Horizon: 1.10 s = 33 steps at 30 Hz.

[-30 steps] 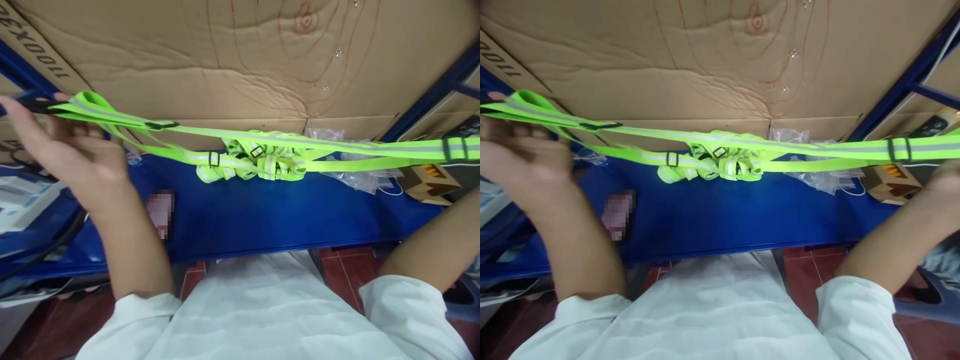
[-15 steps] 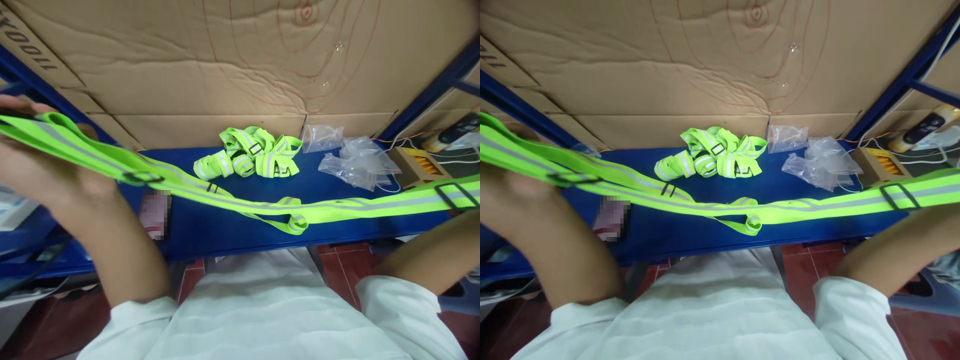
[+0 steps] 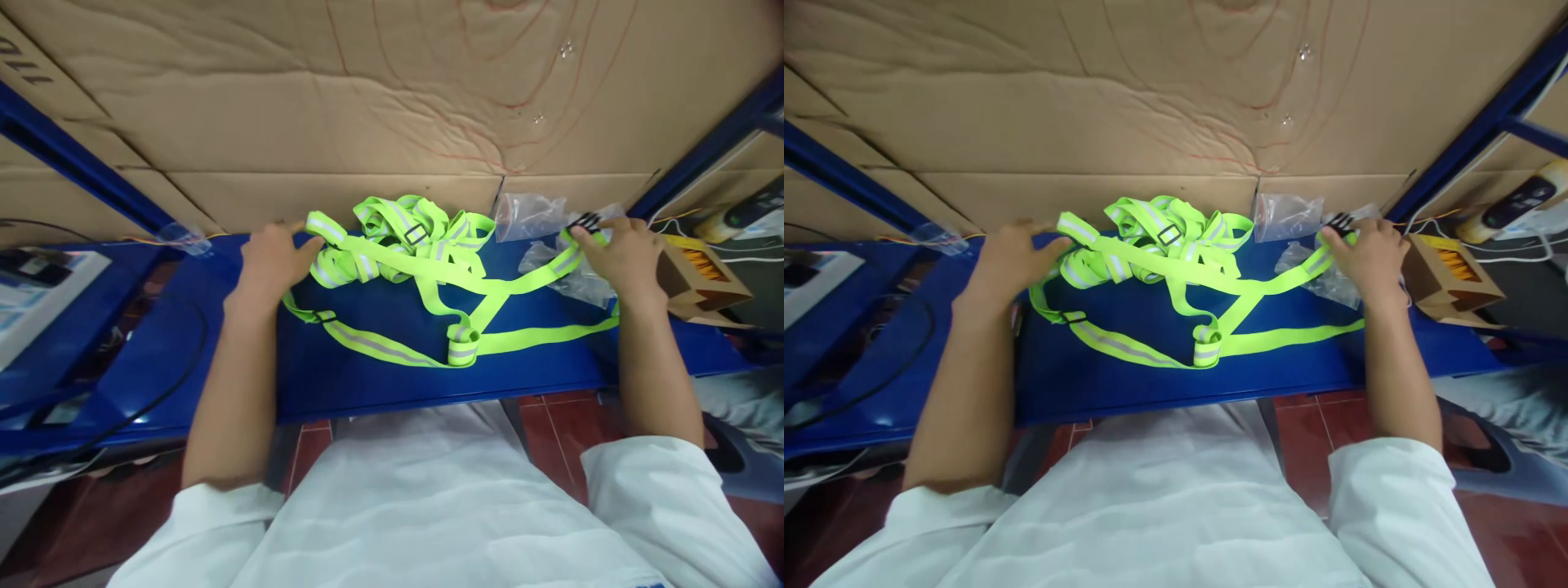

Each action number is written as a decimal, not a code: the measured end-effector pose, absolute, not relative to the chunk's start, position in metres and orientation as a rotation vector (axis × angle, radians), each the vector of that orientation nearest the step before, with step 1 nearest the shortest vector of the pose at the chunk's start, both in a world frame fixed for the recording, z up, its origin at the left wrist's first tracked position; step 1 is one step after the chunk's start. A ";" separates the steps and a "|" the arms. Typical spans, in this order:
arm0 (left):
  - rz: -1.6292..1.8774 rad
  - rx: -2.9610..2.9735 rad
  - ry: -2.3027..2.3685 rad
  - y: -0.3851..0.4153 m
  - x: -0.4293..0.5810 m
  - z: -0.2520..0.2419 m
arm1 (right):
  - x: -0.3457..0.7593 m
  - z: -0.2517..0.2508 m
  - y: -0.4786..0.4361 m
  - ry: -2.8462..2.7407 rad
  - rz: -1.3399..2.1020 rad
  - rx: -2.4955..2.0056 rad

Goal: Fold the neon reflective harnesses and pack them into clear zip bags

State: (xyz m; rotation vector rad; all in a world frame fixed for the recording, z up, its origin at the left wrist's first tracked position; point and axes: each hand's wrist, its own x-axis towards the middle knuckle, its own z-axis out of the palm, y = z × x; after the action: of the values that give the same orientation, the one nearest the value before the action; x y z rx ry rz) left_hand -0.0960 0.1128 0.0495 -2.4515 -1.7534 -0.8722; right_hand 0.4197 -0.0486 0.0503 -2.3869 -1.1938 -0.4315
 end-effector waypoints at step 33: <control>-1.240 -2.786 -1.032 -0.005 0.027 -0.002 | 0.191 -0.025 -0.142 -1.378 0.703 -1.392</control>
State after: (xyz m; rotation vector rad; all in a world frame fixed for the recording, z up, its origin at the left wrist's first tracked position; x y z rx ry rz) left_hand 0.0267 -0.0051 -0.0017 -2.7863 -1.0323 -1.2395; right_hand 0.1910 -0.1416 -0.0251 -1.3924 -1.3780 0.7030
